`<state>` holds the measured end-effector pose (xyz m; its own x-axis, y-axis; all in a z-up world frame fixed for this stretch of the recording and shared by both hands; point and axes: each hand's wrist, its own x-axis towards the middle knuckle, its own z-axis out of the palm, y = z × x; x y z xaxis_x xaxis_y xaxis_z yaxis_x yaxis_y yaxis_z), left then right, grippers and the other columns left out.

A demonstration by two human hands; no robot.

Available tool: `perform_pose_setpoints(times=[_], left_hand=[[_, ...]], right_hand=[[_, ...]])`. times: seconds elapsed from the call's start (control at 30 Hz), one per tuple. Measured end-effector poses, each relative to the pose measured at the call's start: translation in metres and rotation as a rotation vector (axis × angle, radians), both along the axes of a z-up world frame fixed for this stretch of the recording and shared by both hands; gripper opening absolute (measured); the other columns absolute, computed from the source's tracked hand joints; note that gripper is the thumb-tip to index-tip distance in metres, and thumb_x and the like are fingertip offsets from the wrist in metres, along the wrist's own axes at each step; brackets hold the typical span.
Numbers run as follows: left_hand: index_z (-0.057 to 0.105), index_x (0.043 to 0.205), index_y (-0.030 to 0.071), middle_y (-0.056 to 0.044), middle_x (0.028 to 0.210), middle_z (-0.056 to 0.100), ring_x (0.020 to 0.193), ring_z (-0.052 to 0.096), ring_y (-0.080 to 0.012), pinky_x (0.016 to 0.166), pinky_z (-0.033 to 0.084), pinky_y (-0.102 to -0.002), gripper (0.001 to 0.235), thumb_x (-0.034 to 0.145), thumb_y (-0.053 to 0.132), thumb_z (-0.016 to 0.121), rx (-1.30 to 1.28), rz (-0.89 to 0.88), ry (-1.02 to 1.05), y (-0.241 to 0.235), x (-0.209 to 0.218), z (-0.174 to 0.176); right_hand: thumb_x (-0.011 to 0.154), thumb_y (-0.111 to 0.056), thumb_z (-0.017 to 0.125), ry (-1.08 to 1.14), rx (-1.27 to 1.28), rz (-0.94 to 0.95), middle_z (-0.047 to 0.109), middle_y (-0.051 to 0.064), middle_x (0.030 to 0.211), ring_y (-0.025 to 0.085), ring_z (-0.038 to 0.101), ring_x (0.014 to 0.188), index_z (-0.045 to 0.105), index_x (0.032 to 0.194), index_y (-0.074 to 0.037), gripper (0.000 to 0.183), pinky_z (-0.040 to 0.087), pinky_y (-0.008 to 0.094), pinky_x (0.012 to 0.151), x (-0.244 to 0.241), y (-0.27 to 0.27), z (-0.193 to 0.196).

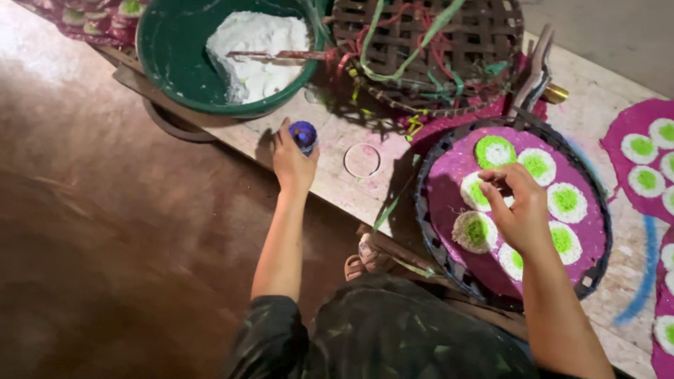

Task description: The person organizes trays of steamed cakes, layers them, and then uses a wooden tool to scoop white batter into green-lined molds to form more cakes.

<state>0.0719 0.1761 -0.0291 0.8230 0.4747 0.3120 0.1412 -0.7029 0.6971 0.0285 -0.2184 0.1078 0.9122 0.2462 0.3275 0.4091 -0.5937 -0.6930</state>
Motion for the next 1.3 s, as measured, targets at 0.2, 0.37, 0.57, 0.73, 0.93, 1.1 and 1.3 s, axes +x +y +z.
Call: perform_pose_setpoints(times=[0.2, 0.37, 0.57, 0.73, 0.93, 1.1, 1.3], left_hand=[[0.048, 0.145, 0.004, -0.022, 0.134, 0.063, 0.123, 0.062, -0.0385, 0.105, 0.049, -0.044, 0.083, 0.074, 0.015, 0.088, -0.179, -0.042, -0.105, 0.01, -0.003, 0.0], [0.037, 0.154, 0.003, -0.02, 0.141, 0.06, 0.126, 0.065, -0.032, 0.109, 0.051, -0.038, 0.09, 0.077, 0.004, 0.084, -0.264, -0.182, -0.305, -0.015, -0.009, 0.043], [0.015, 0.162, 0.005, -0.018, 0.133, 0.062, 0.123, 0.064, -0.0347, 0.106, 0.051, -0.042, 0.119, 0.07, 0.01, 0.092, -0.243, -0.749, -0.118, -0.132, -0.027, 0.083], [0.014, 0.162, 0.006, -0.016, 0.126, 0.066, 0.117, 0.065, -0.0358, 0.101, 0.052, -0.042, 0.121, 0.068, 0.015, 0.088, -0.244, -0.891, 0.028, -0.182, -0.031, 0.085], [0.015, 0.161, 0.004, -0.017, 0.127, 0.065, 0.12, 0.063, -0.0358, 0.103, 0.05, -0.043, 0.116, 0.071, 0.017, 0.088, -0.221, -0.865, 0.067, -0.198, -0.029, 0.062], [0.018, 0.16, 0.004, -0.016, 0.129, 0.066, 0.122, 0.061, -0.0369, 0.104, 0.048, -0.044, 0.114, 0.072, 0.017, 0.088, -0.212, -0.899, 0.061, -0.202, -0.049, 0.045], [0.021, 0.16, 0.004, -0.018, 0.137, 0.063, 0.127, 0.059, -0.0374, 0.106, 0.048, -0.045, 0.11, 0.075, 0.02, 0.09, -0.203, -0.859, 0.048, -0.203, -0.067, 0.038]], right_hand=[[0.098, -0.004, 0.069, 0.077, 0.048, -0.059, 0.064, 0.007, 0.094, 0.014, 0.063, 0.079, 0.07, 0.108, -0.001, 0.011, 0.05, 0.027, 0.072, -0.008, 0.003, -0.01], [0.099, -0.005, 0.069, 0.141, 0.186, -0.009, 0.068, 0.005, 0.1, 0.011, 0.064, 0.087, 0.069, 0.114, -0.002, 0.016, 0.052, 0.025, 0.076, -0.004, 0.016, -0.009], [0.095, -0.009, 0.071, 0.181, 0.179, 0.056, 0.069, 0.008, 0.105, 0.015, 0.067, 0.088, 0.066, 0.128, -0.006, 0.034, 0.056, 0.029, 0.073, 0.035, 0.037, -0.012], [0.089, -0.008, 0.077, 0.09, -0.134, -0.032, 0.07, 0.016, 0.092, 0.024, 0.068, 0.083, 0.07, 0.103, -0.001, 0.017, 0.054, 0.037, 0.073, 0.042, 0.022, -0.032], [0.091, -0.002, 0.069, 0.048, 0.104, -0.171, 0.073, 0.015, 0.089, 0.021, 0.072, 0.079, 0.071, 0.103, -0.001, 0.011, 0.055, 0.035, 0.071, 0.072, -0.035, -0.078], [0.092, -0.001, 0.071, -0.045, -0.002, -0.443, 0.072, 0.018, 0.084, 0.028, 0.071, 0.075, 0.07, 0.102, 0.0, 0.01, 0.054, 0.039, 0.07, 0.144, -0.111, -0.1], [0.09, -0.002, 0.074, -0.078, -0.195, -0.508, 0.071, 0.023, 0.088, 0.041, 0.071, 0.082, 0.073, 0.103, -0.001, 0.013, 0.055, 0.047, 0.075, 0.165, -0.132, -0.121]])
